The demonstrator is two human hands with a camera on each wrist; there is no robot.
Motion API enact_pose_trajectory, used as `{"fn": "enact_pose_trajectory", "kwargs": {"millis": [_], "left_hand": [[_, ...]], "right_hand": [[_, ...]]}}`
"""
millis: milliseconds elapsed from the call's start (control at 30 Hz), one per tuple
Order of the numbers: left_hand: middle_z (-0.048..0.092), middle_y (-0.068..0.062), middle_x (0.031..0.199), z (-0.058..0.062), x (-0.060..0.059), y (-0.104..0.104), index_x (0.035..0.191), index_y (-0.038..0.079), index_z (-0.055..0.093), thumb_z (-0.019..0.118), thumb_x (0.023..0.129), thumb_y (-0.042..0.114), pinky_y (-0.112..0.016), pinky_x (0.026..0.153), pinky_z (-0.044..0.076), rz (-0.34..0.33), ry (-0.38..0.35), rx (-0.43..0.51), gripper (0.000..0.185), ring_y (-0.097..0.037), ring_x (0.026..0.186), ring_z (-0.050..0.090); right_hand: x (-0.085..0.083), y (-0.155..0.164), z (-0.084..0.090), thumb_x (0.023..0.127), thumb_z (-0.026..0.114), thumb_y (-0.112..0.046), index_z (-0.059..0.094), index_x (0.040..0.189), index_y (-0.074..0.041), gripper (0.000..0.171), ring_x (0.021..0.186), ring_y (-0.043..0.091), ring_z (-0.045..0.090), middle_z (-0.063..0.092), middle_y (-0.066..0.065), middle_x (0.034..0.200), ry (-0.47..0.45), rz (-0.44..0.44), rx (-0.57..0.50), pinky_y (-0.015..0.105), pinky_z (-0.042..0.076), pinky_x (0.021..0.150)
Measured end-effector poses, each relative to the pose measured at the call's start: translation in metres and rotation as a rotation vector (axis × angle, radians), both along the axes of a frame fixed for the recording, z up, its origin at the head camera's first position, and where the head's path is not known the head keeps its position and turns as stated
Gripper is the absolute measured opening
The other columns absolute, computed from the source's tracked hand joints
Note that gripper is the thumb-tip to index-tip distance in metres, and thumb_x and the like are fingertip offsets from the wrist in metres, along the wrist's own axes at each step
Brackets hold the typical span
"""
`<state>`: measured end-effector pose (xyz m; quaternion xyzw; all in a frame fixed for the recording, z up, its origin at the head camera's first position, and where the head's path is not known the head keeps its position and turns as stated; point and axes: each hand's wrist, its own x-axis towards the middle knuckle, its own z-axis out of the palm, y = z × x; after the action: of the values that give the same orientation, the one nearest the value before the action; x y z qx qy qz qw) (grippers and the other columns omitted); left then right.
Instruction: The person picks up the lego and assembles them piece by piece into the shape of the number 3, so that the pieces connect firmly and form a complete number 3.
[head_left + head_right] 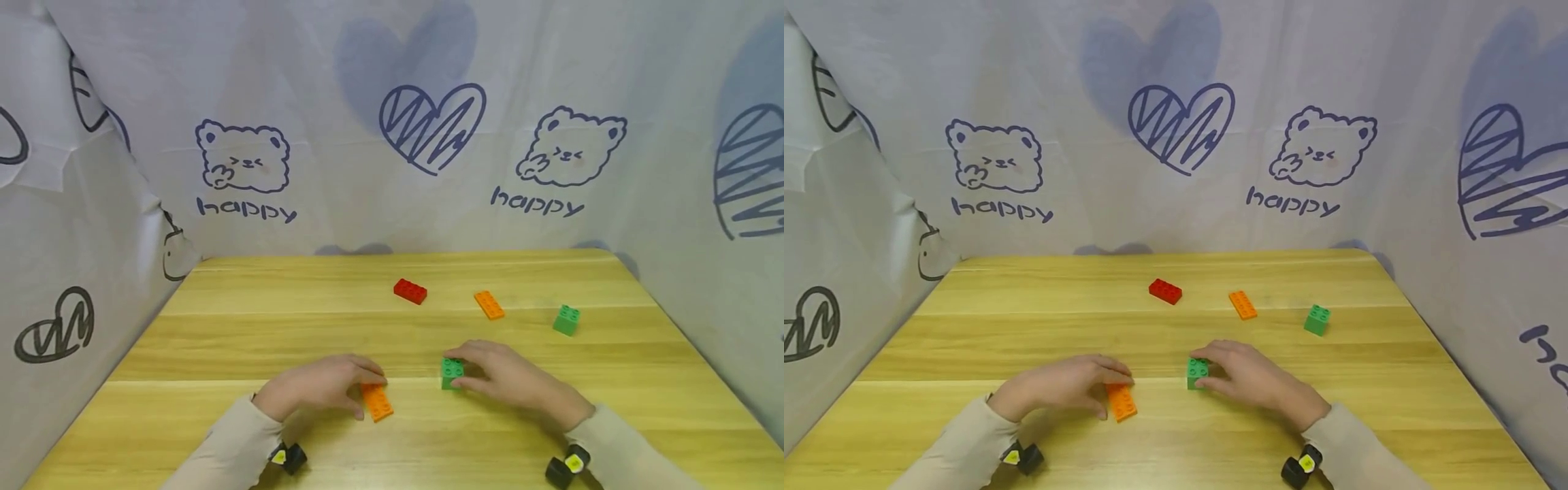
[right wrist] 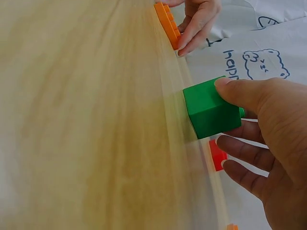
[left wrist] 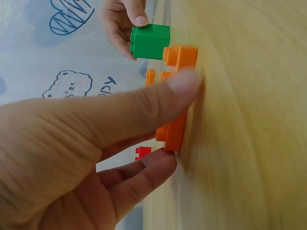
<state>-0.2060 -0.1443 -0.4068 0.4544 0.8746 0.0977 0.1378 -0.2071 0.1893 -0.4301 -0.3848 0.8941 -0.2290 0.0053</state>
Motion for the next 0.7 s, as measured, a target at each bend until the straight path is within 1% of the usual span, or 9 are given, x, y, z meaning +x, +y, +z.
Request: {"fn": "enact_pose_trajectory", "kwargs": {"millis": [133, 233, 333, 433, 567, 700], "left_hand": [[0.060, -0.003, 0.130, 0.000, 0.001, 0.004, 0.130, 0.007, 0.064, 0.074, 0.089, 0.020, -0.029, 0.100, 0.044, -0.026, 0.026, 0.023, 0.044, -0.017, 0.119, 0.055], [0.062, -0.001, 0.125, -0.001, 0.001, 0.006, 0.127, 0.007, 0.065, 0.071, 0.091, 0.017, -0.026, 0.097, 0.045, -0.050, 0.049, 0.040, 0.038, -0.014, 0.115, 0.057], [0.063, -0.001, 0.121, -0.002, -0.001, 0.009, 0.125, 0.007, 0.067, 0.071, 0.091, 0.016, -0.024, 0.094, 0.046, -0.068, 0.071, 0.058, 0.035, -0.011, 0.110, 0.058], [0.064, 0.000, 0.114, -0.003, -0.002, 0.012, 0.120, 0.007, 0.069, 0.074, 0.089, 0.017, -0.022, 0.088, 0.048, -0.077, 0.093, 0.078, 0.033, -0.008, 0.100, 0.059], [0.064, 0.002, 0.108, -0.005, -0.003, 0.017, 0.114, 0.009, 0.071, 0.076, 0.087, 0.020, -0.020, 0.082, 0.048, -0.061, 0.103, 0.088, 0.030, -0.004, 0.090, 0.057], [0.064, 0.004, 0.106, -0.006, -0.004, 0.024, 0.113, 0.012, 0.071, 0.076, 0.087, 0.026, -0.021, 0.085, 0.047, -0.032, 0.098, 0.078, 0.030, -0.004, 0.091, 0.056]], "right_hand": [[0.001, 0.001, 0.001, 0.097, 0.060, -0.041, 0.059, 0.133, -0.010, 0.048, 0.105, 0.009, 0.058, 0.062, -0.008, 0.117, -0.015, 0.001, -0.005, 0.035, 0.051, 0.090], [0.002, 0.001, 0.004, 0.096, 0.061, -0.042, 0.060, 0.133, -0.012, 0.047, 0.103, 0.007, 0.059, 0.062, -0.009, 0.116, -0.022, -0.021, -0.009, 0.034, 0.051, 0.089], [0.003, 0.002, 0.008, 0.095, 0.061, -0.044, 0.060, 0.132, -0.015, 0.046, 0.103, 0.006, 0.058, 0.061, -0.010, 0.117, -0.034, -0.054, -0.022, 0.033, 0.051, 0.090], [0.004, 0.003, 0.011, 0.095, 0.062, -0.045, 0.060, 0.131, -0.017, 0.046, 0.105, 0.007, 0.059, 0.061, -0.009, 0.120, -0.040, -0.073, -0.042, 0.033, 0.051, 0.091], [0.005, 0.002, 0.014, 0.095, 0.061, -0.047, 0.060, 0.132, -0.018, 0.047, 0.105, 0.007, 0.060, 0.061, -0.007, 0.123, -0.022, -0.081, -0.058, 0.033, 0.051, 0.091], [0.006, 0.001, 0.016, 0.095, 0.061, -0.047, 0.060, 0.132, -0.017, 0.047, 0.103, 0.007, 0.059, 0.061, -0.008, 0.124, 0.022, -0.080, -0.087, 0.033, 0.052, 0.089]]}}
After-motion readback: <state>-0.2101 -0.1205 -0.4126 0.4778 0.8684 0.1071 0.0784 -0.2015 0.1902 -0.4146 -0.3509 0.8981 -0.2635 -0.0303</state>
